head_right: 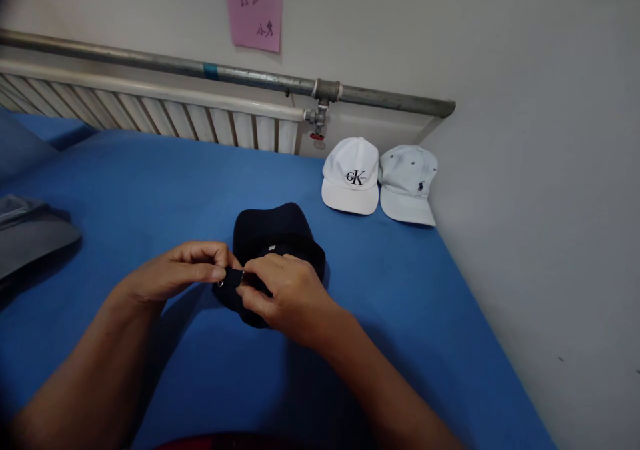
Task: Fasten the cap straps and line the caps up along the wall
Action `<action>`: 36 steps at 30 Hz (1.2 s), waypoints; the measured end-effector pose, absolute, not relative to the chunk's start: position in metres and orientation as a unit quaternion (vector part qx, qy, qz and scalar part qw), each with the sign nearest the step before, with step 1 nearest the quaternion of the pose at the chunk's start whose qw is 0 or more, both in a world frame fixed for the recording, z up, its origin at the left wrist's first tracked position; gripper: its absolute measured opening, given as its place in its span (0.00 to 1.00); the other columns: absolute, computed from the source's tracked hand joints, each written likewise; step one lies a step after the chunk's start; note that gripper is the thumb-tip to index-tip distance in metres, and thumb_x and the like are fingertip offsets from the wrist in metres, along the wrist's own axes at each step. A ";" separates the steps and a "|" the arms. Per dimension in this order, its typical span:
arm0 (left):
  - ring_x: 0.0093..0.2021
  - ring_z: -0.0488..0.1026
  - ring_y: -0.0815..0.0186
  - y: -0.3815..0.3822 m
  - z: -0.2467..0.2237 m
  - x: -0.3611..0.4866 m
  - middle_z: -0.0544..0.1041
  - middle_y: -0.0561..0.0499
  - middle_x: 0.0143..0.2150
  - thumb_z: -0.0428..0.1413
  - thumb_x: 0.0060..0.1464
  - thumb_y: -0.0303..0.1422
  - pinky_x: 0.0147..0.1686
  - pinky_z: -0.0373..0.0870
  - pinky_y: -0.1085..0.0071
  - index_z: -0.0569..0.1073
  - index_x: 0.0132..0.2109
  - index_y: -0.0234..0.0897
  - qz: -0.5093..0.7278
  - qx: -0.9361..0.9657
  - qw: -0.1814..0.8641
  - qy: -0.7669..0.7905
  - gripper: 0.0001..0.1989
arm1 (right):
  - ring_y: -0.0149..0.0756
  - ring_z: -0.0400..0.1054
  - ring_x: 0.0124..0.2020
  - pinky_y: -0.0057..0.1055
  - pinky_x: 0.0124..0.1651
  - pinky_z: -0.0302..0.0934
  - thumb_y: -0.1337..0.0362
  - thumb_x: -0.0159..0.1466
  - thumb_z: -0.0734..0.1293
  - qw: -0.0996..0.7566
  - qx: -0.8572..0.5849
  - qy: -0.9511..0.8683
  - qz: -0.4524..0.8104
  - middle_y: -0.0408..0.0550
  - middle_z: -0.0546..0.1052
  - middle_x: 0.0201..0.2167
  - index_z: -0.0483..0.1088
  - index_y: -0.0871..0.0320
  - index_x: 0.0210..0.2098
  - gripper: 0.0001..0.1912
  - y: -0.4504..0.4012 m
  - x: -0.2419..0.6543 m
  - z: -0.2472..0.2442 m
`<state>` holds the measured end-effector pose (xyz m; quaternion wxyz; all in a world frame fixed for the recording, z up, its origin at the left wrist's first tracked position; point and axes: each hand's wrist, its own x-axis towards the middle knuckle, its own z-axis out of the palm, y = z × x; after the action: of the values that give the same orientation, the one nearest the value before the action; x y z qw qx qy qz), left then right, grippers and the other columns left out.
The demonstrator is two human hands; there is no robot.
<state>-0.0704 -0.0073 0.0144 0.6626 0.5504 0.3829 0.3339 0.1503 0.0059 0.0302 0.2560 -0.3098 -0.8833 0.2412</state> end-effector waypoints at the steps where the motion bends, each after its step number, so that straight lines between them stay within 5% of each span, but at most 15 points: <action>1: 0.34 0.67 0.68 -0.007 0.014 -0.070 0.73 0.51 0.33 0.59 0.52 0.35 0.34 0.61 0.71 0.67 0.27 0.34 0.334 0.549 0.664 0.382 0.12 | 0.31 0.66 0.28 0.30 0.35 0.57 0.67 0.61 0.67 0.254 -0.315 -0.879 0.252 0.43 0.76 0.27 0.73 0.57 0.34 0.03 0.006 0.150 0.031; 11: 0.34 0.68 0.70 -0.008 0.016 -0.069 0.75 0.51 0.35 0.60 0.52 0.31 0.34 0.62 0.73 0.67 0.28 0.33 0.337 0.531 0.679 0.379 0.10 | 0.28 0.65 0.28 0.25 0.32 0.58 0.63 0.58 0.70 0.232 -0.353 -0.777 0.467 0.40 0.74 0.29 0.74 0.56 0.39 0.09 0.013 0.153 0.032; 15: 0.34 0.68 0.71 -0.008 0.017 -0.069 0.75 0.51 0.35 0.60 0.51 0.29 0.33 0.62 0.75 0.68 0.27 0.33 0.336 0.533 0.678 0.378 0.09 | 0.26 0.61 0.23 0.24 0.26 0.55 0.60 0.60 0.68 0.177 -0.364 -0.731 0.550 0.39 0.72 0.24 0.74 0.58 0.33 0.07 0.016 0.155 0.035; 29: 0.33 0.68 0.71 -0.008 0.016 -0.071 0.75 0.51 0.35 0.62 0.49 0.32 0.33 0.64 0.74 0.70 0.28 0.33 0.312 0.550 0.679 0.373 0.09 | 0.24 0.53 0.20 0.24 0.24 0.49 0.58 0.60 0.67 0.199 -0.353 -0.728 0.553 0.36 0.63 0.18 0.67 0.58 0.24 0.12 0.014 0.148 0.023; 33: 0.34 0.66 0.71 -0.005 0.017 -0.078 0.72 0.53 0.33 0.58 0.55 0.37 0.35 0.63 0.74 0.74 0.39 0.36 0.313 0.588 0.625 0.407 0.09 | 0.24 0.54 0.20 0.25 0.24 0.49 0.57 0.58 0.67 0.208 -0.367 -0.683 0.597 0.37 0.63 0.18 0.66 0.58 0.24 0.13 0.018 0.148 0.018; 36: 0.43 0.68 0.67 -0.003 0.018 -0.081 0.73 0.51 0.43 0.57 0.55 0.36 0.41 0.65 0.71 0.72 0.49 0.39 0.277 0.634 0.580 0.431 0.14 | 0.25 0.54 0.20 0.25 0.23 0.49 0.57 0.58 0.67 0.217 -0.373 -0.646 0.629 0.37 0.63 0.18 0.66 0.58 0.24 0.12 0.023 0.152 0.015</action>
<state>-0.0809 -0.0027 0.0183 0.5797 0.6338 0.4307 0.2771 0.1524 0.0234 0.0149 0.2171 -0.3729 -0.6462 0.6295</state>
